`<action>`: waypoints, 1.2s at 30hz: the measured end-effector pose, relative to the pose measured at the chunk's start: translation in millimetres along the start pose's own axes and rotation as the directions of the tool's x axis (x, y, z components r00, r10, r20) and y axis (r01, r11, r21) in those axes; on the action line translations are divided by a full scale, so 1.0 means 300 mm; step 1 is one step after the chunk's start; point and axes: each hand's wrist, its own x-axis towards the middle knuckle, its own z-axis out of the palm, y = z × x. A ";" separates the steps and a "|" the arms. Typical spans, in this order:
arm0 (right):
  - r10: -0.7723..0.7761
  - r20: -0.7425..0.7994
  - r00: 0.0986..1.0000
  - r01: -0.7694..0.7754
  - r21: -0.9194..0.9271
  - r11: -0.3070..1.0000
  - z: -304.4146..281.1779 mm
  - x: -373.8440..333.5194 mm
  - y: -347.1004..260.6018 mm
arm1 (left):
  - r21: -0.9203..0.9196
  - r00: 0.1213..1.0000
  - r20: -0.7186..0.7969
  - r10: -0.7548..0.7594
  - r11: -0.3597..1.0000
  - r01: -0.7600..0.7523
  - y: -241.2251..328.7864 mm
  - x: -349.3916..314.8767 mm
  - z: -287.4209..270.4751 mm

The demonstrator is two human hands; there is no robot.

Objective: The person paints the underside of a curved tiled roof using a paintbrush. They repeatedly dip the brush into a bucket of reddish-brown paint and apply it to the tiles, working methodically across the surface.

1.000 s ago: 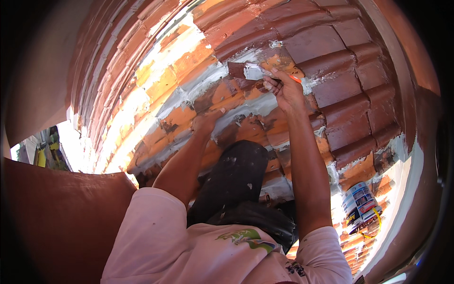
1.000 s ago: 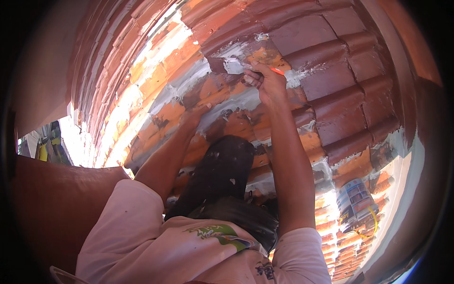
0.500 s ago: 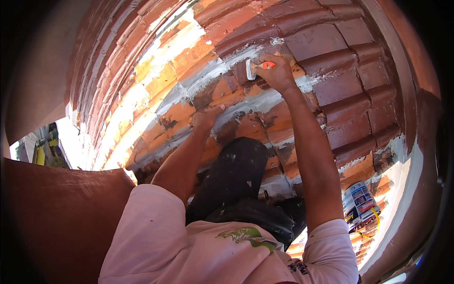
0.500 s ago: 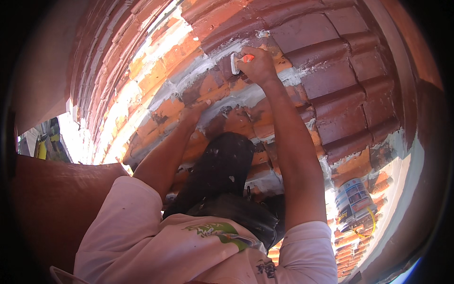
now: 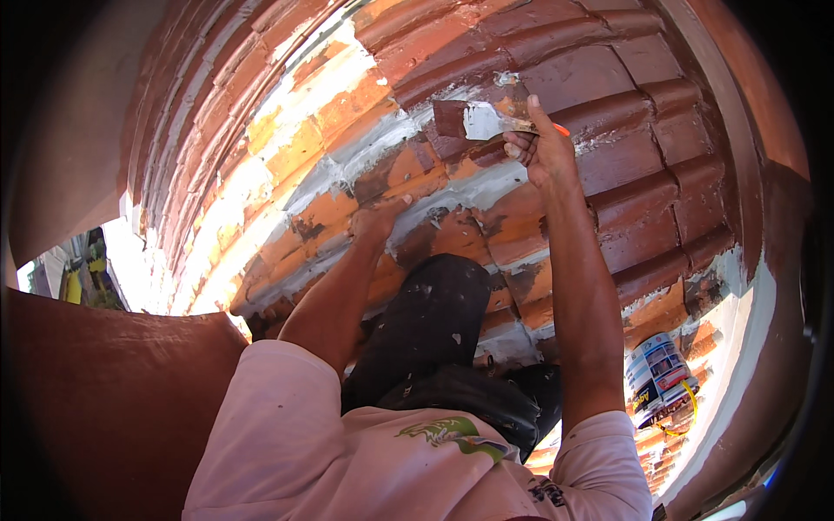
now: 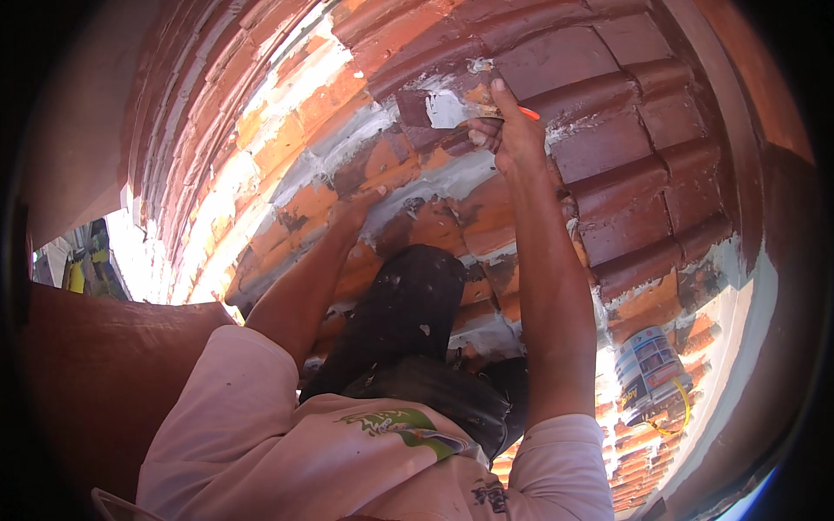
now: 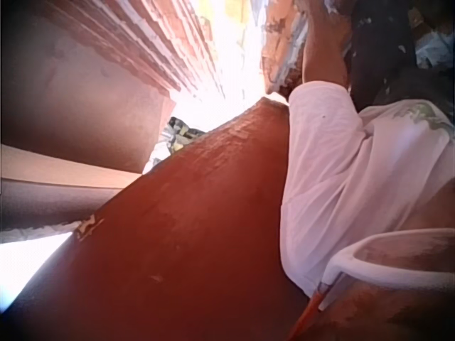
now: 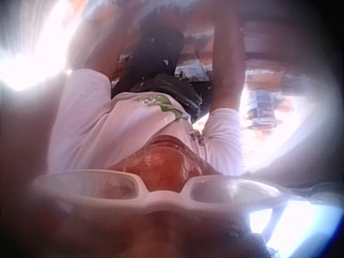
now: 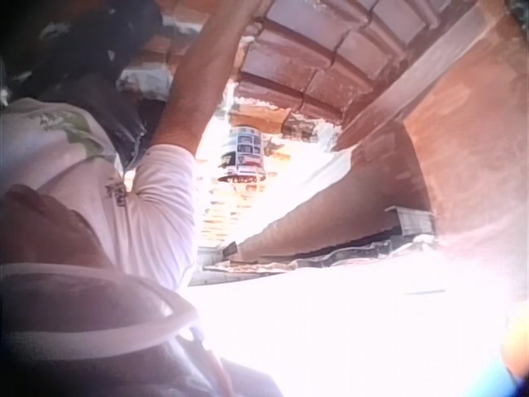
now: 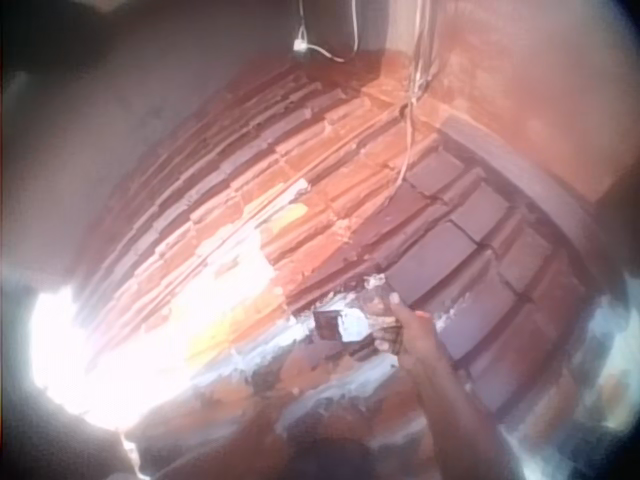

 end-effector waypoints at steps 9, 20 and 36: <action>-0.178 0.211 0.961 0.212 -0.149 0.966 0.003 -0.010 0.092 | -0.001 1.000 -0.006 -0.004 1.000 0.004 -0.005 -0.002 0.003; -0.362 0.548 0.754 0.653 -0.572 0.496 0.005 -0.133 0.014 | -0.009 1.000 0.004 0.004 1.000 -0.004 -0.008 -0.003 0.004; -0.495 0.527 0.690 0.706 -0.640 0.303 -0.055 -0.128 -0.019 | -0.058 0.998 0.057 0.022 0.998 -0.019 0.001 0.013 0.000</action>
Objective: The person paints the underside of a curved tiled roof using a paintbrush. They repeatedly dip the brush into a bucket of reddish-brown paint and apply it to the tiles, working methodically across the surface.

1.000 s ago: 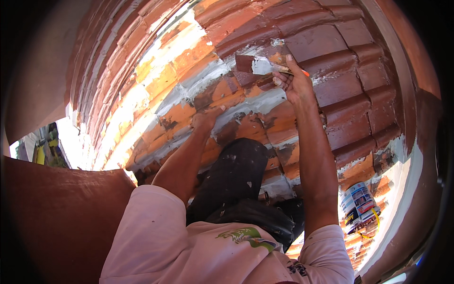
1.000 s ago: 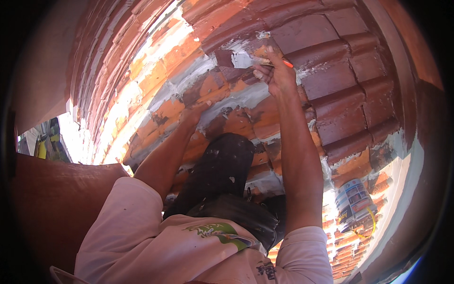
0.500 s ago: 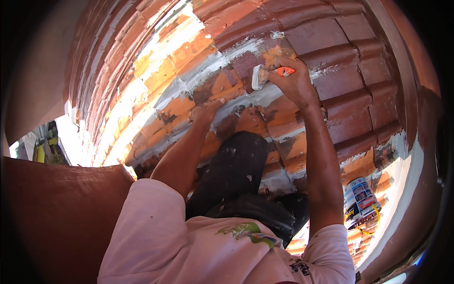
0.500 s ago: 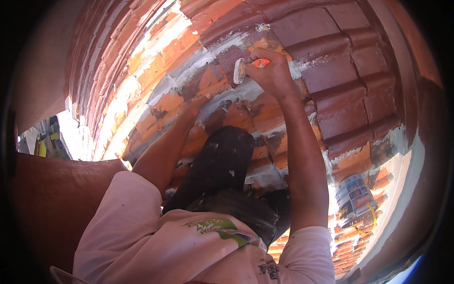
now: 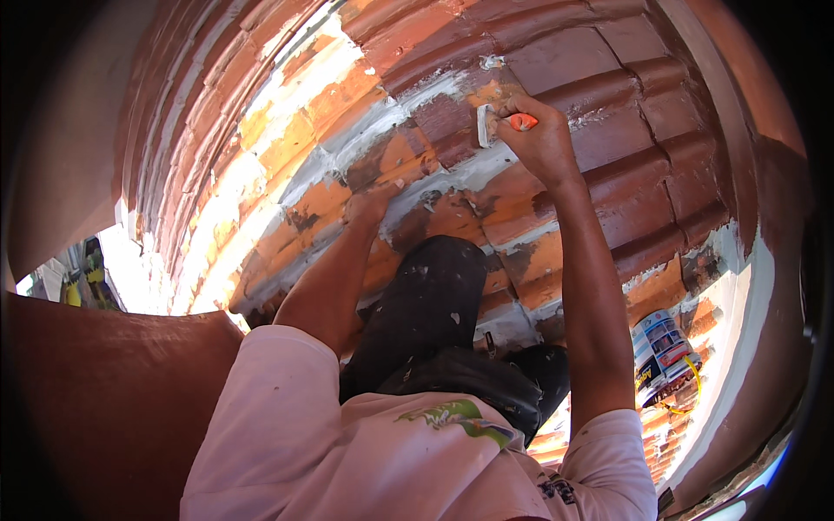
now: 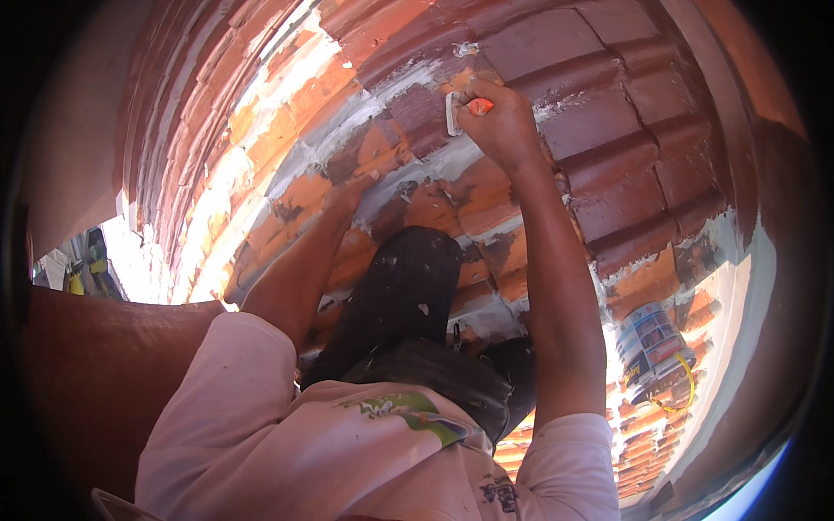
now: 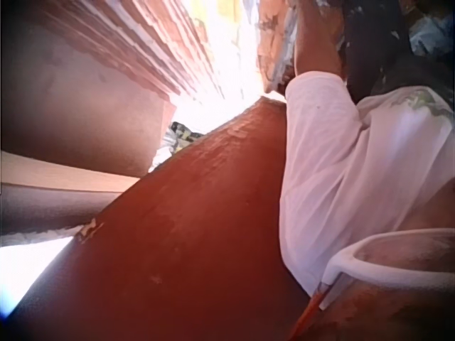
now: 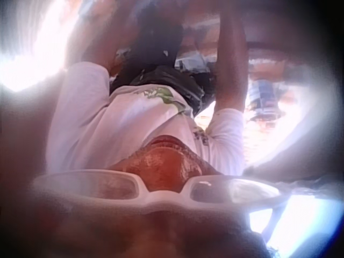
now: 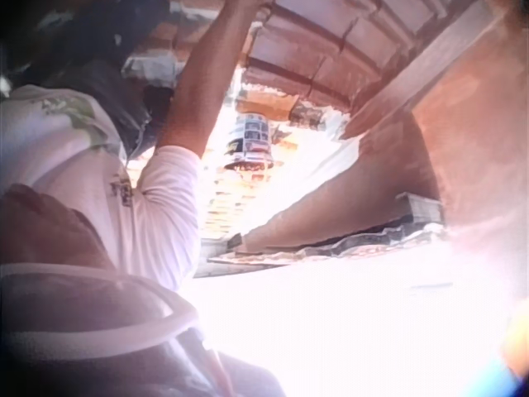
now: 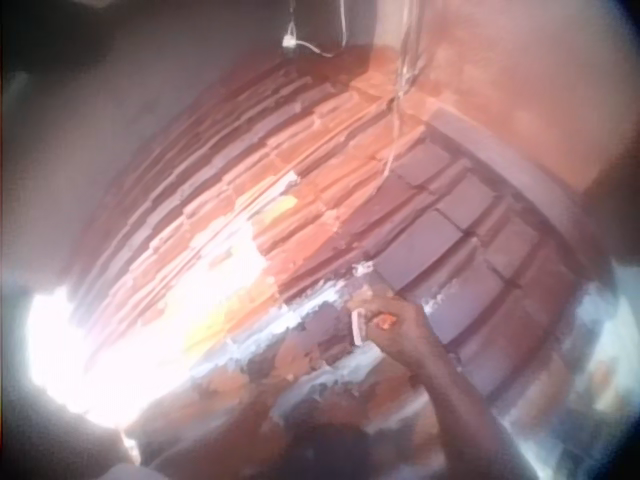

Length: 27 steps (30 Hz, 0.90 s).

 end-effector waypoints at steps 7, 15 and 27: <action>0.212 0.155 0.965 -0.225 0.073 0.972 0.109 -0.070 -0.041 | -0.051 0.999 0.048 0.017 0.999 -0.014 0.010 0.000 -0.016; 0.086 -0.139 0.987 -0.090 -0.022 0.996 -0.015 -0.151 -0.094 | -0.102 0.994 0.105 0.026 0.995 -0.015 0.008 0.021 -0.013; 0.370 -0.456 0.809 -0.248 0.307 0.919 -0.369 -0.605 -0.169 | -0.221 0.926 0.352 0.140 0.973 -0.063 0.027 -0.007 -0.055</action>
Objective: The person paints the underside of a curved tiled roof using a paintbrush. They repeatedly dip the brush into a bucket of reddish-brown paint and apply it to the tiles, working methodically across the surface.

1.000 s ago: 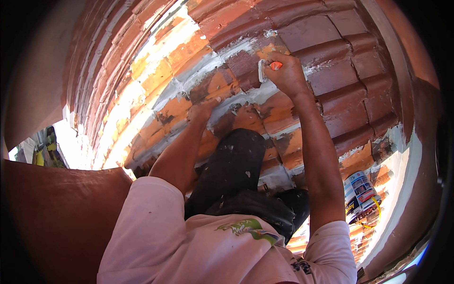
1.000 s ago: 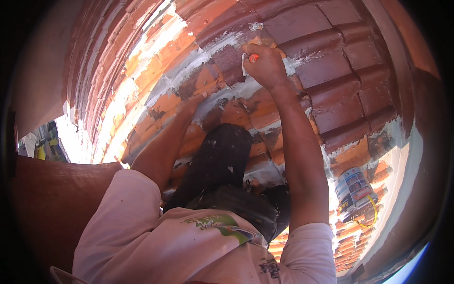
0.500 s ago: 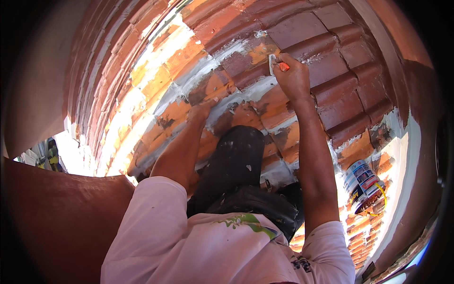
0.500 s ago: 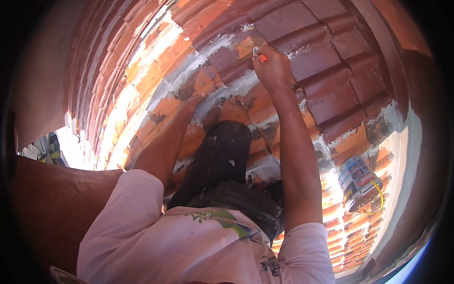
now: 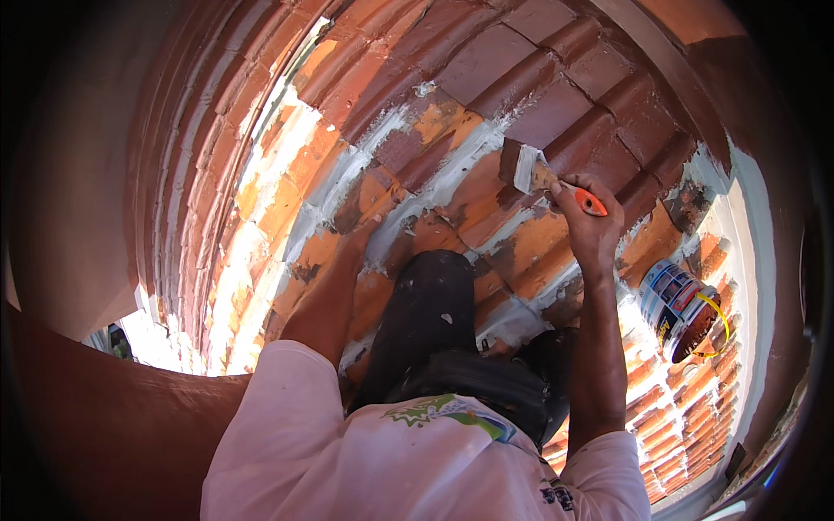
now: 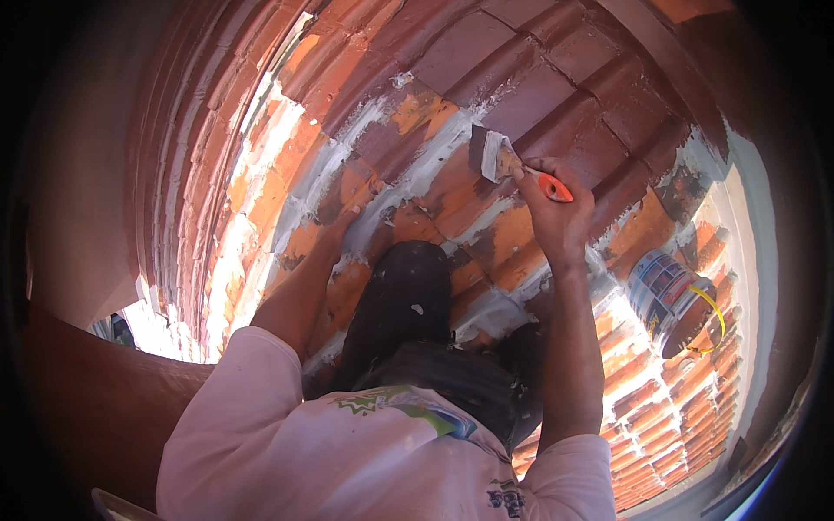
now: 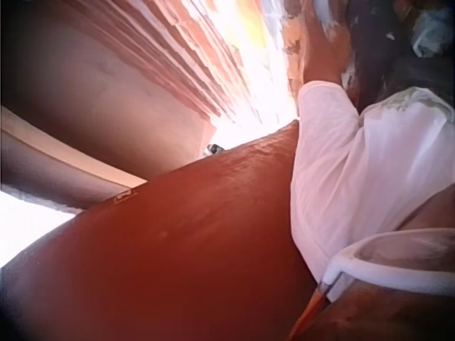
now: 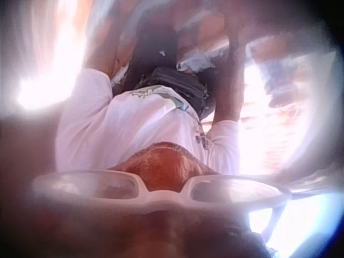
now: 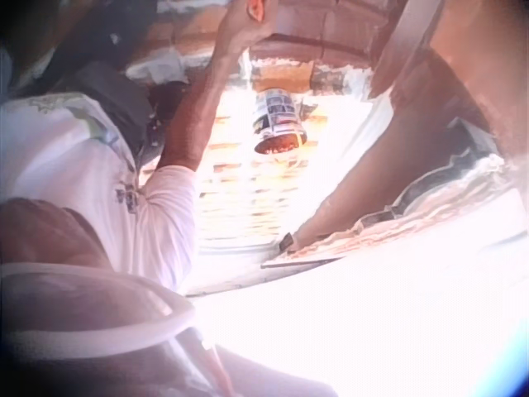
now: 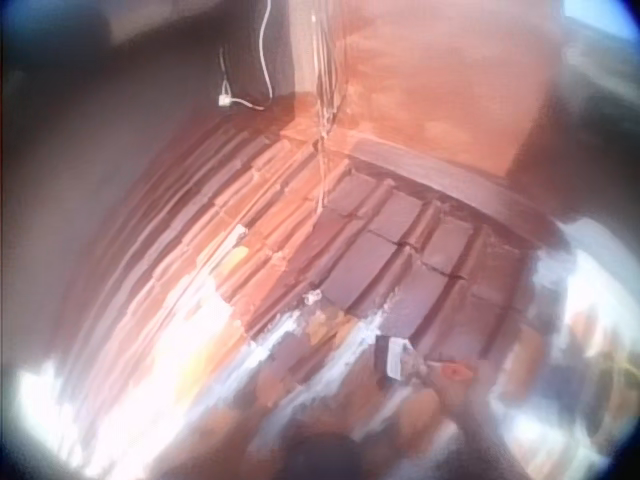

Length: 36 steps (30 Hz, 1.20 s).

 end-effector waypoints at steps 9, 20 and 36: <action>-0.005 -0.773 0.635 0.026 0.015 1.000 -0.691 -0.539 -0.333 | 0.675 0.942 -0.235 0.238 0.738 -0.018 -0.100 -0.160 -0.013; 0.070 -0.830 0.553 -0.618 -0.352 0.703 -1.135 -0.563 0.094 | 0.709 0.982 -0.187 -0.037 0.686 0.161 -0.012 -0.095 -0.136; -0.031 -0.590 0.807 -0.269 -0.414 0.870 -1.004 -0.697 -0.039 | 0.473 0.934 -0.354 -0.042 0.854 0.218 -0.061 -0.057 -0.112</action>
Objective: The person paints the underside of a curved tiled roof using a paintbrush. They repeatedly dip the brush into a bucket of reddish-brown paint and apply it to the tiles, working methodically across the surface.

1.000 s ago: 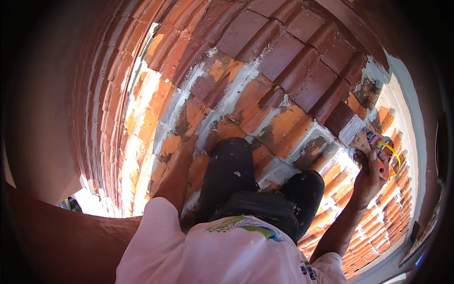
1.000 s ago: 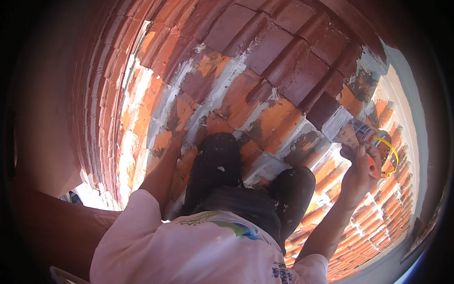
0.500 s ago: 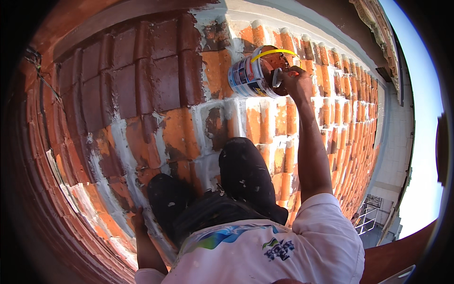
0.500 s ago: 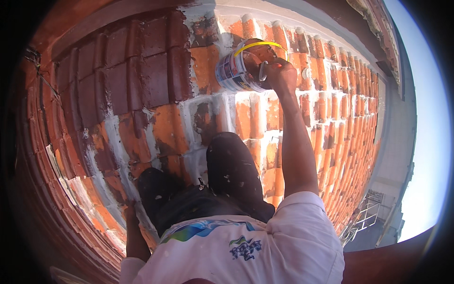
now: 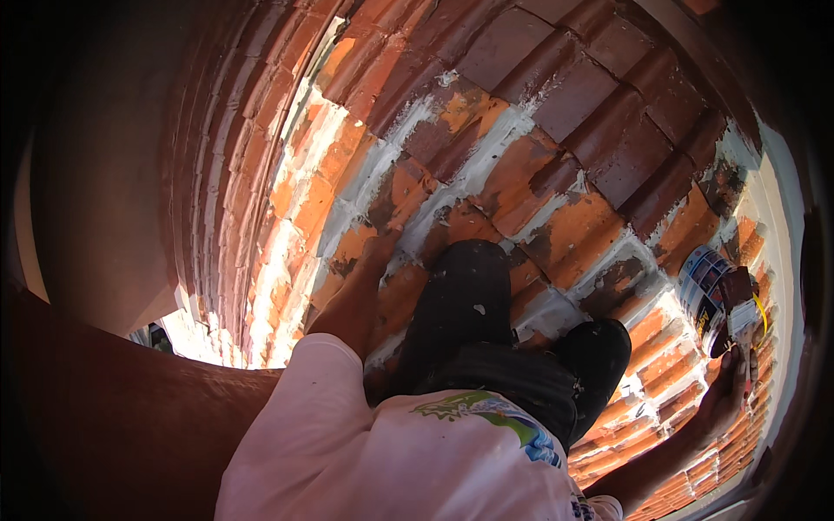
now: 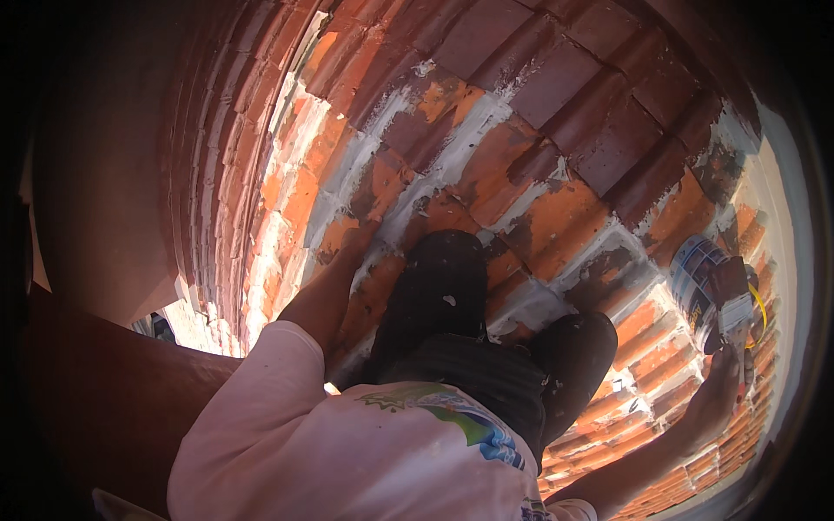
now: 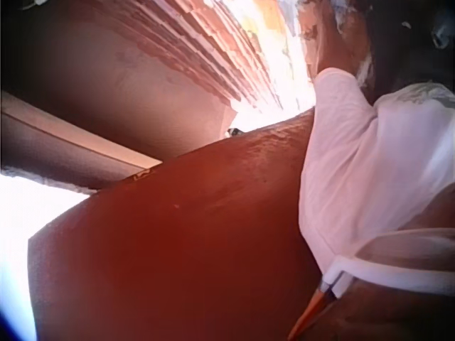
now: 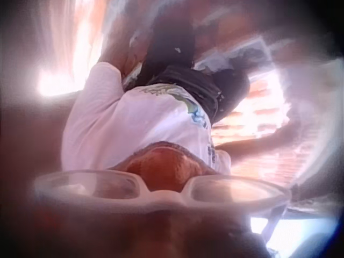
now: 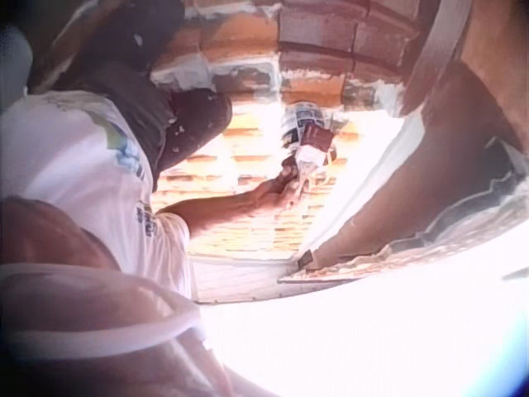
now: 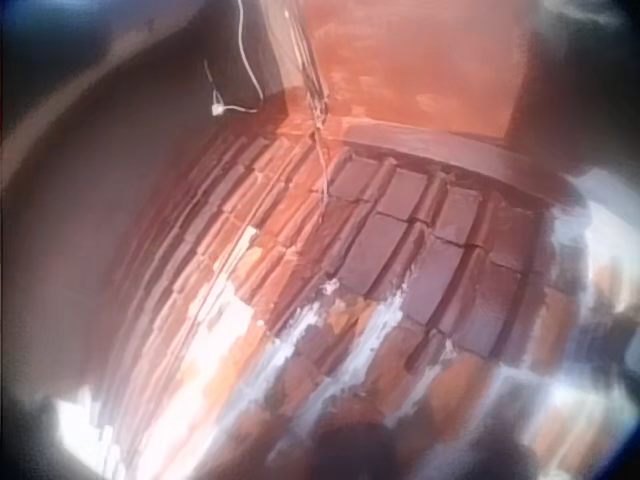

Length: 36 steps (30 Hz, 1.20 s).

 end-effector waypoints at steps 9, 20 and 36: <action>-0.358 0.570 0.739 -0.150 0.658 0.738 1.316 -0.209 -0.674 | -0.041 0.996 -0.066 0.065 0.997 -0.068 0.036 -0.095 -0.016; -0.477 0.618 0.625 0.067 0.567 0.821 2.050 -0.328 -0.796 | 0.041 0.979 -0.190 0.081 0.996 -0.075 0.006 -0.081 0.027; -0.780 0.402 0.479 0.414 0.680 0.605 2.013 -0.591 -0.792 | 0.011 0.986 -0.168 0.019 1.000 -0.017 0.005 -0.083 0.028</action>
